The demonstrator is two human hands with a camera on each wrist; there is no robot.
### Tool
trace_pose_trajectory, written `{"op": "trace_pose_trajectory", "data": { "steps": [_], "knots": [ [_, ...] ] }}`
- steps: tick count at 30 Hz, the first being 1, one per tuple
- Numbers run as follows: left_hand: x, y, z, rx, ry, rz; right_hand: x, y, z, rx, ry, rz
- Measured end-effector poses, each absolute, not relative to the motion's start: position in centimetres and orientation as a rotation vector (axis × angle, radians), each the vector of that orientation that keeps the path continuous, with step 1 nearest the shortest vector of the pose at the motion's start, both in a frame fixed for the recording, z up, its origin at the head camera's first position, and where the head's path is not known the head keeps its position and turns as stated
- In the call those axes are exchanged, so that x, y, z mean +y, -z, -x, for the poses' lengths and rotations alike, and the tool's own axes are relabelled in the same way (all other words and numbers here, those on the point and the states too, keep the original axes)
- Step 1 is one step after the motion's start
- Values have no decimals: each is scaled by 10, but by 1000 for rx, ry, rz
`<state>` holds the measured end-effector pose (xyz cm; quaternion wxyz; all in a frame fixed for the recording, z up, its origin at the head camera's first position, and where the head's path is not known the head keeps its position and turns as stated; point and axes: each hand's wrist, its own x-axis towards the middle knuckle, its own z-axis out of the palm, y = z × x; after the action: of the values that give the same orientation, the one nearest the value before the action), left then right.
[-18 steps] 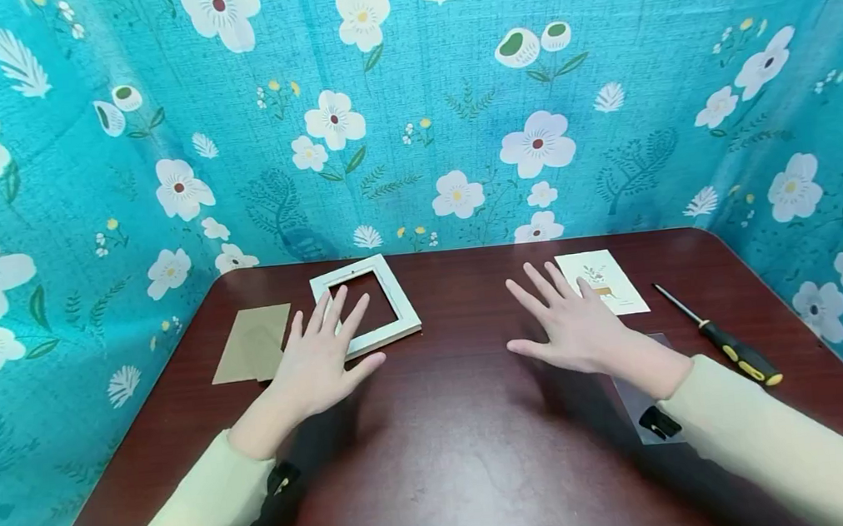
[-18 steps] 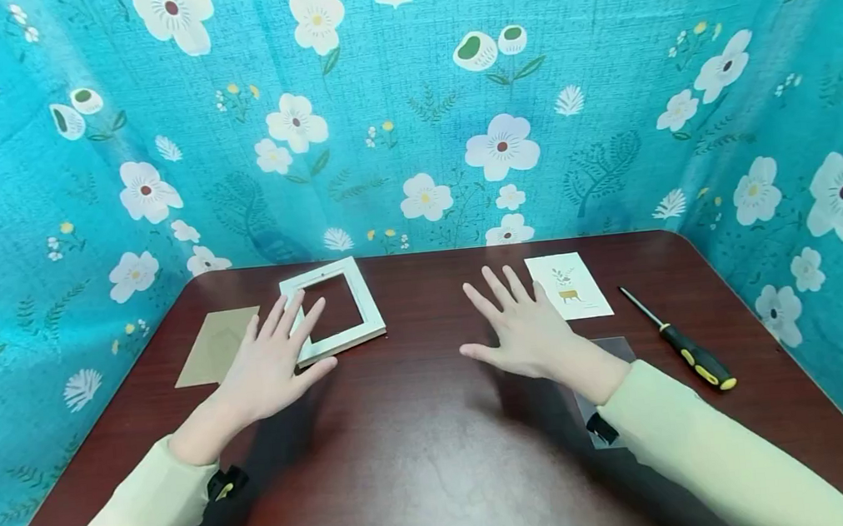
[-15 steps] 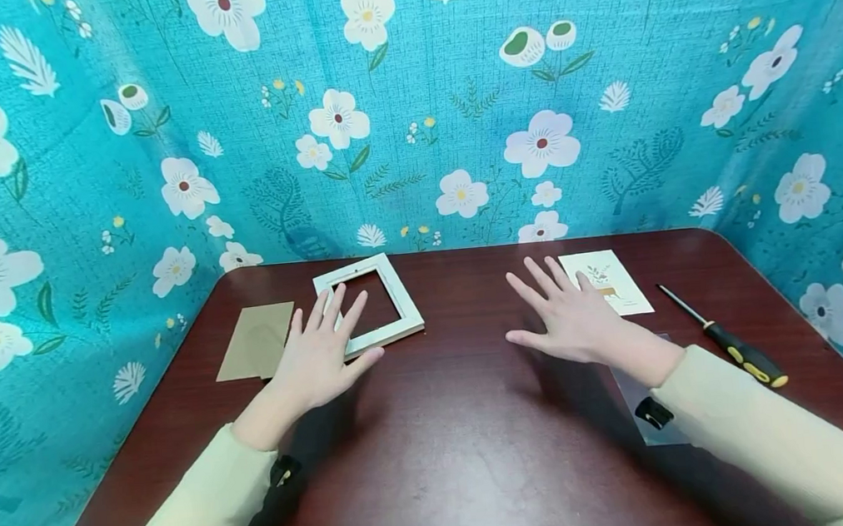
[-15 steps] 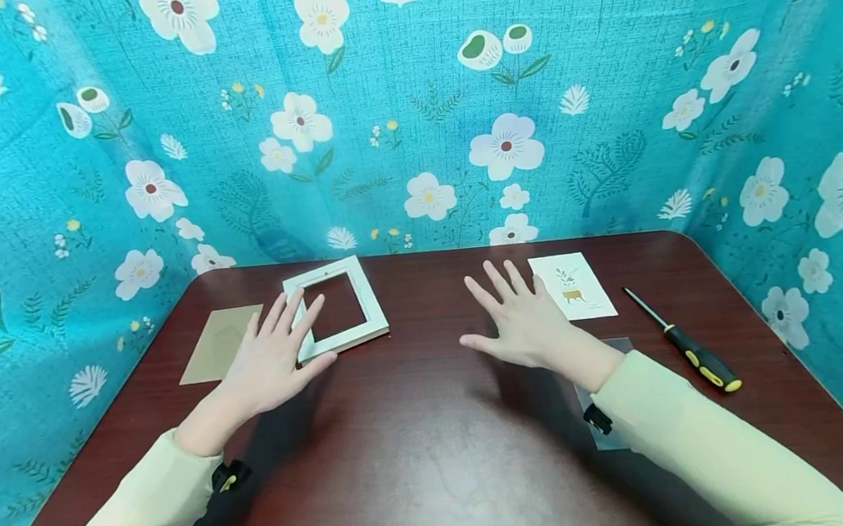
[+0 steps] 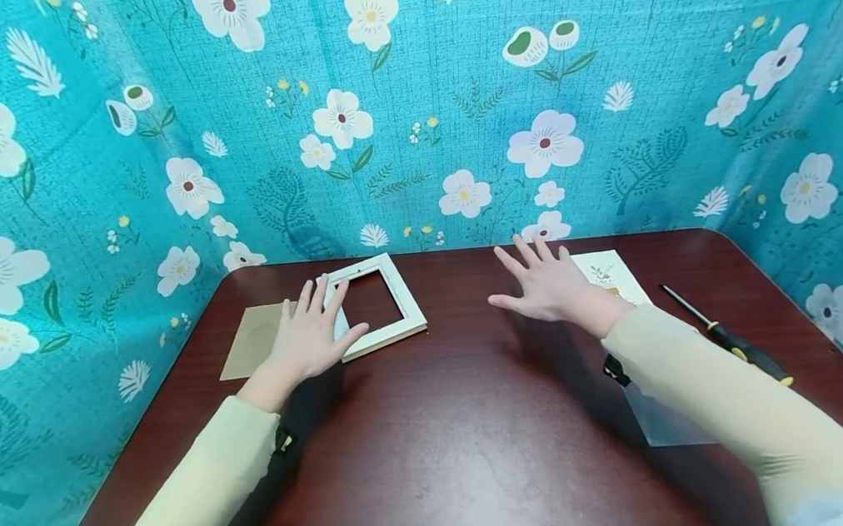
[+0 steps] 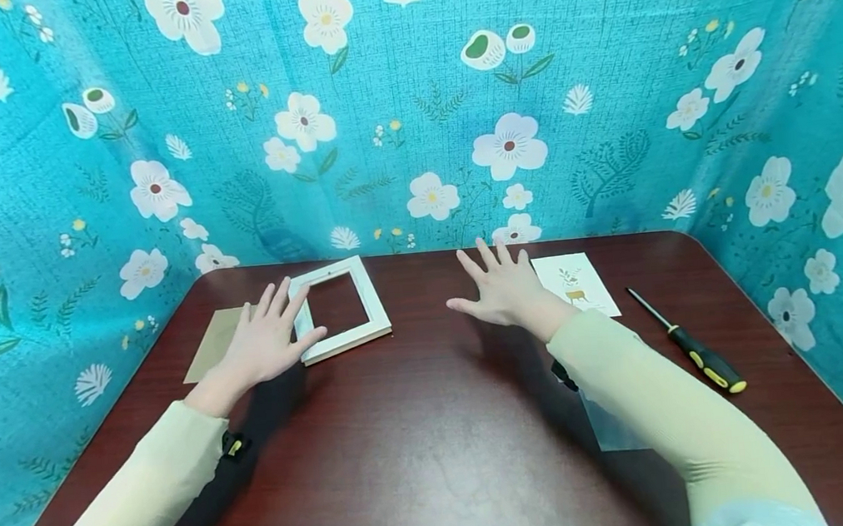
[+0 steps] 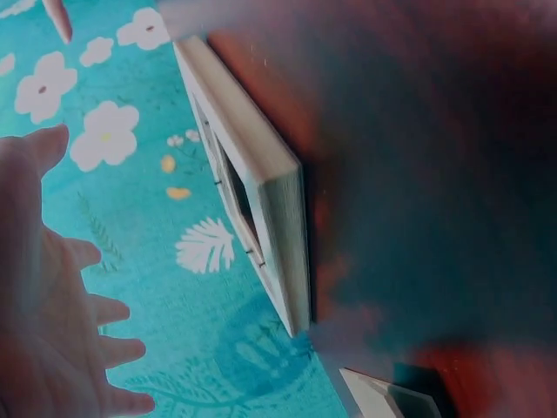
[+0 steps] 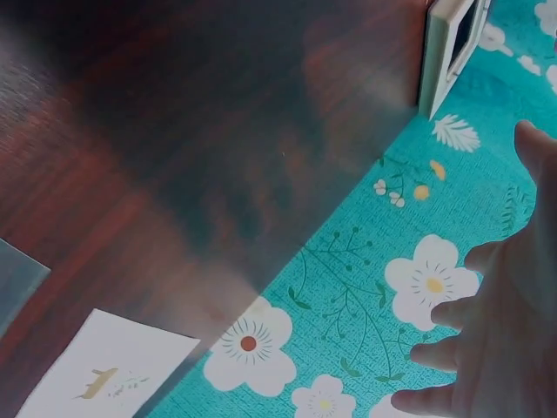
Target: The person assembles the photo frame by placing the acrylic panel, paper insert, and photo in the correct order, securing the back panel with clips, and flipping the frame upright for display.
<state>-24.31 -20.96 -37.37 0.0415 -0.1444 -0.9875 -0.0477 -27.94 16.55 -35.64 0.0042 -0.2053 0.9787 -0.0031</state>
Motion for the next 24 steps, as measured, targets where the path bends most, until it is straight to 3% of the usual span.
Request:
{"op": "trace_pose_trajectory", "data": {
  "steps": [24],
  "knots": [
    [-224,380,305,-3215,219,163,130,366,318,2983,135,487]
  ]
}}
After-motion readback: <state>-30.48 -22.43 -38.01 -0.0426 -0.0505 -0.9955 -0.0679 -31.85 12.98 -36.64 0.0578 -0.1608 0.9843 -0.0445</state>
